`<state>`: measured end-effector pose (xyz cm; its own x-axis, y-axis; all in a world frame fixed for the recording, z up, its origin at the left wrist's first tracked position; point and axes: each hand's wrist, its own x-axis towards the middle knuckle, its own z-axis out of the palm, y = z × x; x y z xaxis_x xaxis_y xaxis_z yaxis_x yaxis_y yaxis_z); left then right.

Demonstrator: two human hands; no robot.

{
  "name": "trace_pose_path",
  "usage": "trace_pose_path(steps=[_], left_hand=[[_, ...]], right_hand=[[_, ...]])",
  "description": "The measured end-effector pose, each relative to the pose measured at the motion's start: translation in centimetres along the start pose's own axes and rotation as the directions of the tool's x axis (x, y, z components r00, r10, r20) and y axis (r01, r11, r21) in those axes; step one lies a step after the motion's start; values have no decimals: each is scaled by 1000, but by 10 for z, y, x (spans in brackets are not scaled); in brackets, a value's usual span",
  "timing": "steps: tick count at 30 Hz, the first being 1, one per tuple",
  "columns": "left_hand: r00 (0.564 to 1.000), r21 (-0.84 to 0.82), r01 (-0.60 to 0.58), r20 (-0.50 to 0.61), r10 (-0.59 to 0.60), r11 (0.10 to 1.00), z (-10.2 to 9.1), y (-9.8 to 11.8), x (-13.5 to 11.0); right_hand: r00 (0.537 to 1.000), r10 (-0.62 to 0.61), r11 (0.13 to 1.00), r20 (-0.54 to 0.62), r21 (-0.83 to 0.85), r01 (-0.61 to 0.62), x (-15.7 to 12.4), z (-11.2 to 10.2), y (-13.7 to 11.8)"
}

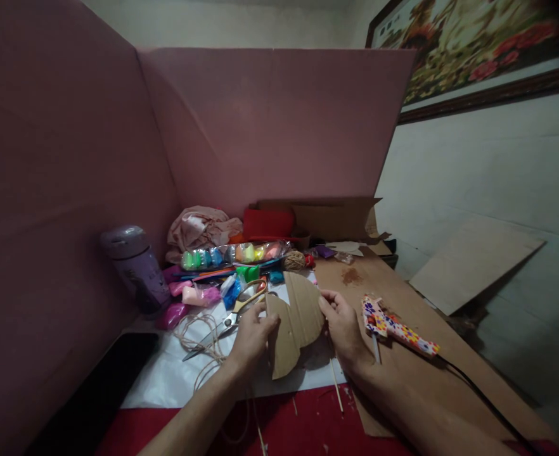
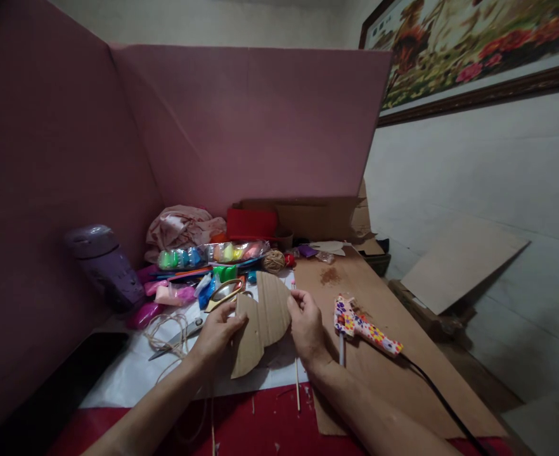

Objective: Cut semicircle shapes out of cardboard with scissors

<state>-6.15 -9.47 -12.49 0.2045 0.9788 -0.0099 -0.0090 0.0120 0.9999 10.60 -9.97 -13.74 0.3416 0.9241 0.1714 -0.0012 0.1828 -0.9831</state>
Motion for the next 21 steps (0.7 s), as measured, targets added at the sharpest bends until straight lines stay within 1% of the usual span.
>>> trace_pose_path(steps=[2, 4, 6, 8, 11, 12, 13, 15, 16, 17, 18, 21], left_hand=[[999, 116, -32, 5, 32, 993, 0, -2, 0], [997, 258, -69, -27, 78, 964, -2, -2, -1], [985, 411, -96, -90, 145, 906, -6, 1, 1], [965, 546, -108, -144, 220, 831, -13, 4, 3], [930, 680, -102, -195, 313, 726, -25, 10, 7], [919, 737, -81, -205, 336, 671, -29, 12, 8], [912, 804, -45, -209, 353, 592, -32, 14, 9], [911, 922, 51, -201, 361, 384, -35, 16, 9], [914, 954, 92, -195, 356, 287, -36, 16, 9], [916, 968, 119, -193, 351, 222, -36, 17, 9], [916, 971, 137, -200, 347, 198, -36, 17, 9], [919, 966, 181, -233, 318, 184, -35, 16, 10]], right_hand=[[1000, 1, 1000, -30, -6, -1, 1, -2, 0], [1000, -4, 1000, -30, -16, 3, 1, -2, 0], [1000, -15, 999, -12, -31, 15, 1, -1, 0], [999, -29, 998, 22, -53, 31, 1, 0, 0], [994, -49, 993, 99, -101, 59, -1, 3, -2], [990, -54, 990, 127, -122, 70, -3, 3, -3], [986, -59, 986, 154, -144, 82, -5, 4, -4], [975, -66, 976, 210, -189, 107, -8, 5, -4], [970, -68, 970, 235, -211, 119, -10, 5, -4], [964, -68, 964, 257, -232, 129, -12, 5, -4], [959, -65, 959, 275, -248, 136, -13, 6, -4], [940, -79, 923, 332, -331, 194, -17, 7, -6]])
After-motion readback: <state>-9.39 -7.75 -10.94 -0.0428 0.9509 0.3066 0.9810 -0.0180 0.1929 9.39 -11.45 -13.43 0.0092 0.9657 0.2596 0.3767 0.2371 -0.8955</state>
